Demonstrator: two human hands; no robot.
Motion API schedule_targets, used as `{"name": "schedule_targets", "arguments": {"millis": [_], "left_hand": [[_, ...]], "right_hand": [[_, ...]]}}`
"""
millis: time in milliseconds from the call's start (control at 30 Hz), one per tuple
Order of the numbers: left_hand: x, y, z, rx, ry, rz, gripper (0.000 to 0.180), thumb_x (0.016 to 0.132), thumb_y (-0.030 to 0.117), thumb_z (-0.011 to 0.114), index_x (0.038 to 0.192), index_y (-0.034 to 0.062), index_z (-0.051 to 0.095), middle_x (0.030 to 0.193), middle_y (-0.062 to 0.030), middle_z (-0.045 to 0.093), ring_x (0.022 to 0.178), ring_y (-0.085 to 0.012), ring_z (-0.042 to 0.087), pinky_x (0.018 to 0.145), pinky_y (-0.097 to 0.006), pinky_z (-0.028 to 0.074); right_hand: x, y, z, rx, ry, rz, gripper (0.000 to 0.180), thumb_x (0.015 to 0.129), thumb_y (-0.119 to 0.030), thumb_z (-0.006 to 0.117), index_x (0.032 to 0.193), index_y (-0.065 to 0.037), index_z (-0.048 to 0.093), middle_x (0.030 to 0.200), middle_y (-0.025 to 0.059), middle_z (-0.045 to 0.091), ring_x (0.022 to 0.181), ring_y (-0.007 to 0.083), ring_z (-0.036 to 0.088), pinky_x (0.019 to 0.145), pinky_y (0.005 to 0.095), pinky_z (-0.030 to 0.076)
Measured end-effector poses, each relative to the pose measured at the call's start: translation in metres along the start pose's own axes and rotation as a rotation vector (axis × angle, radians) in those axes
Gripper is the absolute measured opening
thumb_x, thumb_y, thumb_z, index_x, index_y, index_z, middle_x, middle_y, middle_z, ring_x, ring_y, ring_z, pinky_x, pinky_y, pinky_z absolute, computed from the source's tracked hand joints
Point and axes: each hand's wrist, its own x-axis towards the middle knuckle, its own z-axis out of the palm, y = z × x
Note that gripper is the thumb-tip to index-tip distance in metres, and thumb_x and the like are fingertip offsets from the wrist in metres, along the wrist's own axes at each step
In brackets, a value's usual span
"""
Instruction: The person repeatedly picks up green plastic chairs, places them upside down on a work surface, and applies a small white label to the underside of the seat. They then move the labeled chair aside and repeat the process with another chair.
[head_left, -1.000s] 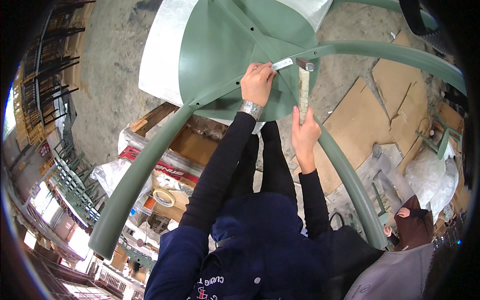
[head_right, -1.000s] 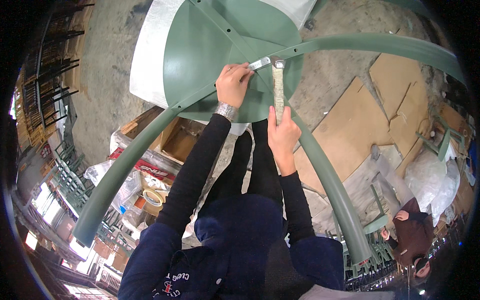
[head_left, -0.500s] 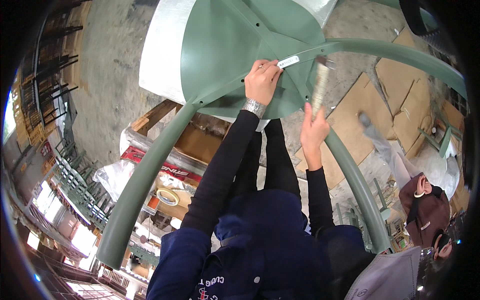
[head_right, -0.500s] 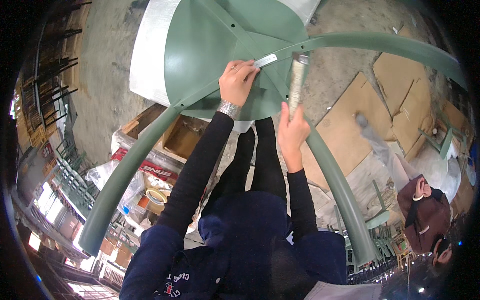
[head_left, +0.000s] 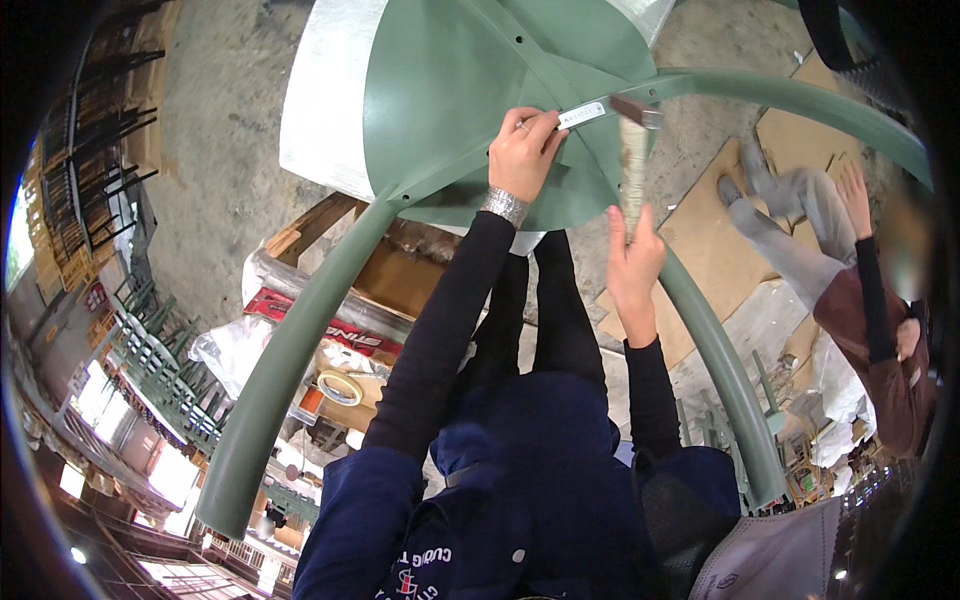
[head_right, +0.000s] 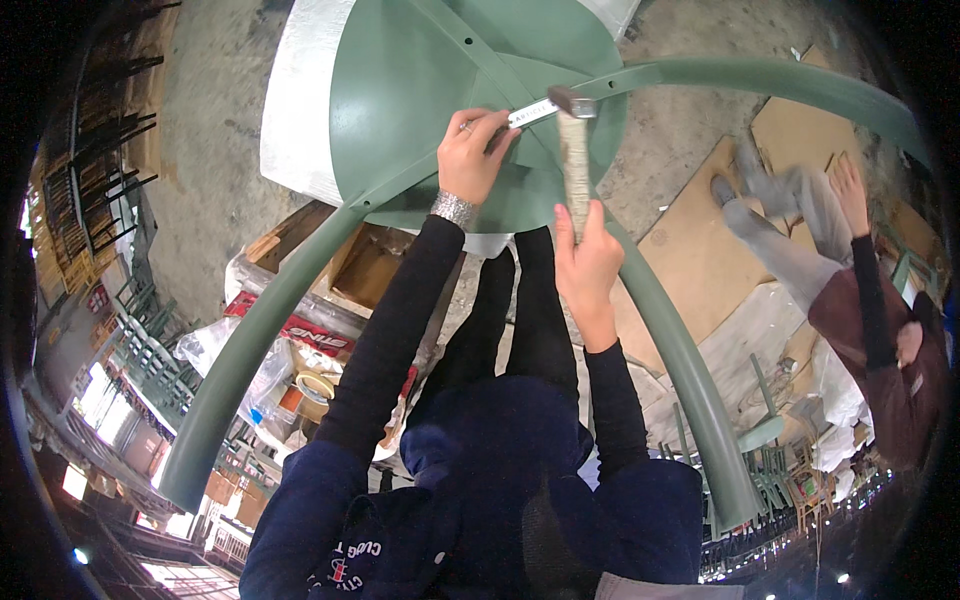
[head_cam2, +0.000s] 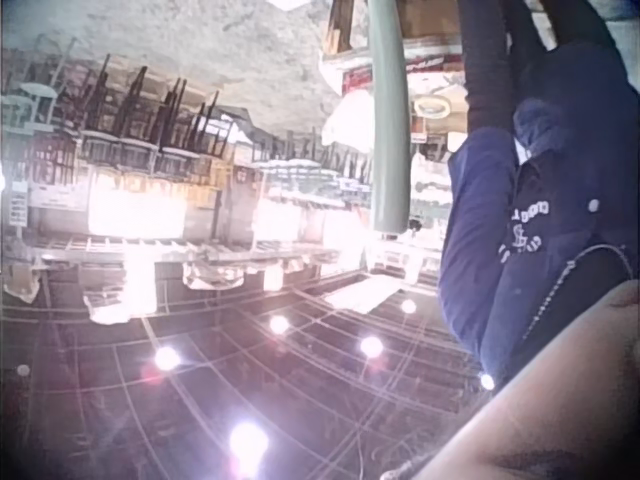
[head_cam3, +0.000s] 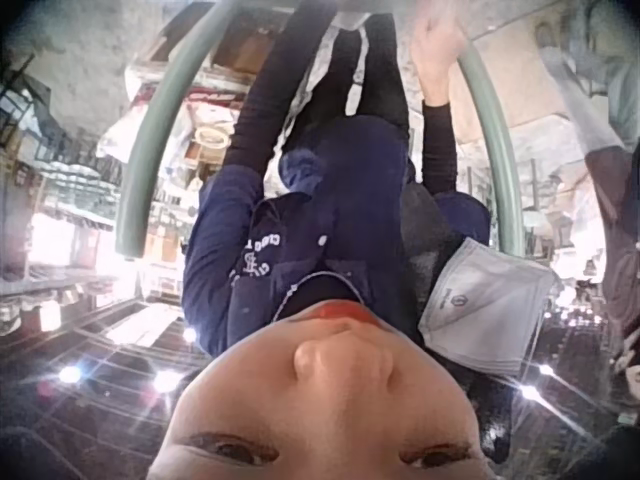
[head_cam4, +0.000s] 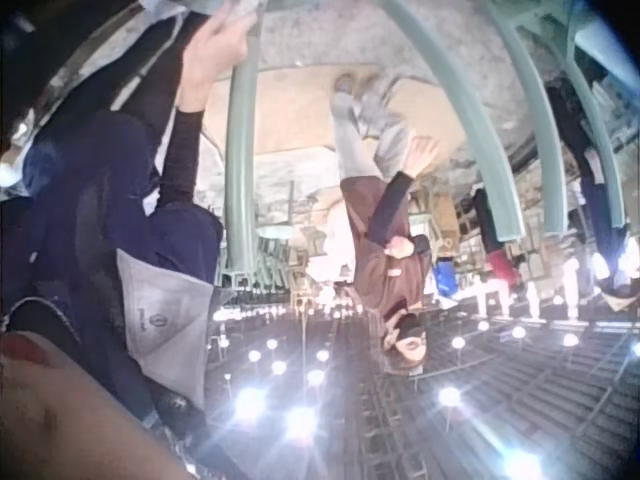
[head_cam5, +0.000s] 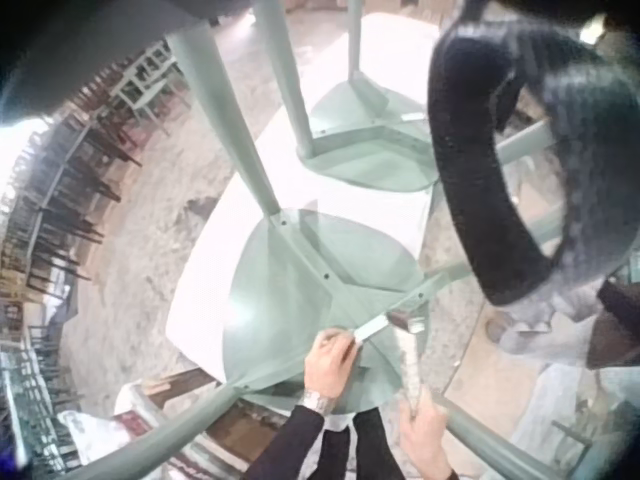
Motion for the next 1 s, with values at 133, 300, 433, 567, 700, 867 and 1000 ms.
{"name": "schedule_targets", "arguments": {"millis": [133,300,433,567,700,867,1000], "left_hand": [[-0.005,0.001,0.001,-0.063,-0.056,-0.109,0.029,0.07,0.011,0.075,0.094,0.0067,0.059,0.089,-0.0039,0.069,0.088,-0.0243,0.06,0.071,-0.034,0.05],[-0.004,-0.001,-0.001,-0.085,-0.044,-0.072,0.041,0.072,0.01,0.074,0.106,0.0051,0.051,0.097,-0.0046,0.069,0.091,-0.0261,0.058,0.073,-0.035,0.05],[-0.003,0.001,-0.002,-0.07,-0.053,-0.065,0.04,0.074,0.008,0.069,0.11,0.006,0.051,0.092,-0.0028,0.068,0.092,-0.0247,0.058,0.072,-0.035,0.051],[-0.008,-0.004,-0.004,-0.082,-0.115,-0.115,0.061,0.07,0.014,0.074,0.123,0.0042,0.045,0.115,-0.0104,0.06,0.109,-0.031,0.05,0.087,-0.039,0.045],[-0.013,-0.008,-0.015,0.086,-0.155,-0.184,0.103,0.059,0.038,0.082,0.137,0.0001,0.027,0.139,-0.0198,0.036,0.13,-0.0375,0.029,0.106,-0.048,0.025],[-0.01,-0.008,-0.017,0.196,-0.297,-0.26,0.133,0.049,0.054,0.082,0.143,-0.0021,0.008,0.146,-0.0219,0.023,0.137,-0.039,0.016,0.11,-0.054,0.01],[-0.017,-0.013,-0.013,0.22,-0.308,-0.28,0.137,0.046,0.056,0.082,0.143,-0.0033,0.006,0.147,-0.0215,0.022,0.138,-0.0393,0.015,0.11,-0.055,0.009]], "right_hand": [[-0.004,0.01,0.005,-0.164,-0.123,-0.048,0.031,0.091,-0.031,0.055,0.088,-0.001,0.051,0.057,0.0196,0.055,0.054,0.0388,0.057,0.05,0.0455,0.042],[-0.004,0.017,0.012,-0.206,-0.178,-0.094,0.031,0.09,-0.032,0.055,0.088,-0.002,0.05,0.055,0.0192,0.054,0.055,0.0398,0.057,0.049,0.0459,0.042],[-0.001,0.014,0.011,-0.286,-0.21,-0.081,0.031,0.09,-0.033,0.055,0.088,-0.002,0.05,0.054,0.0187,0.054,0.054,0.0396,0.057,0.049,0.0465,0.042],[0.003,0.014,0.014,-0.322,-0.212,-0.119,0.03,0.09,-0.033,0.055,0.087,-0.003,0.05,0.052,0.0185,0.052,0.051,0.0398,0.055,0.048,0.0468,0.041],[-0.006,-0.002,-0.009,-0.066,-0.047,-0.23,0.032,0.09,-0.032,0.056,0.084,-0.001,0.052,0.056,0.0157,0.055,0.053,0.0359,0.056,0.05,0.0442,0.042],[-0.008,0.039,0.026,0.07,0.227,-0.605,0.036,0.091,-0.033,0.054,0.076,0.0,0.05,0.056,0.0091,0.051,0.048,0.0231,0.051,0.046,0.0353,0.04],[-0.009,0.023,0.022,-0.093,-0.061,-0.23,0.031,0.089,-0.027,0.058,0.082,0.002,0.05,0.06,0.0126,0.054,0.052,0.0277,0.054,0.05,0.0377,0.043]]}}
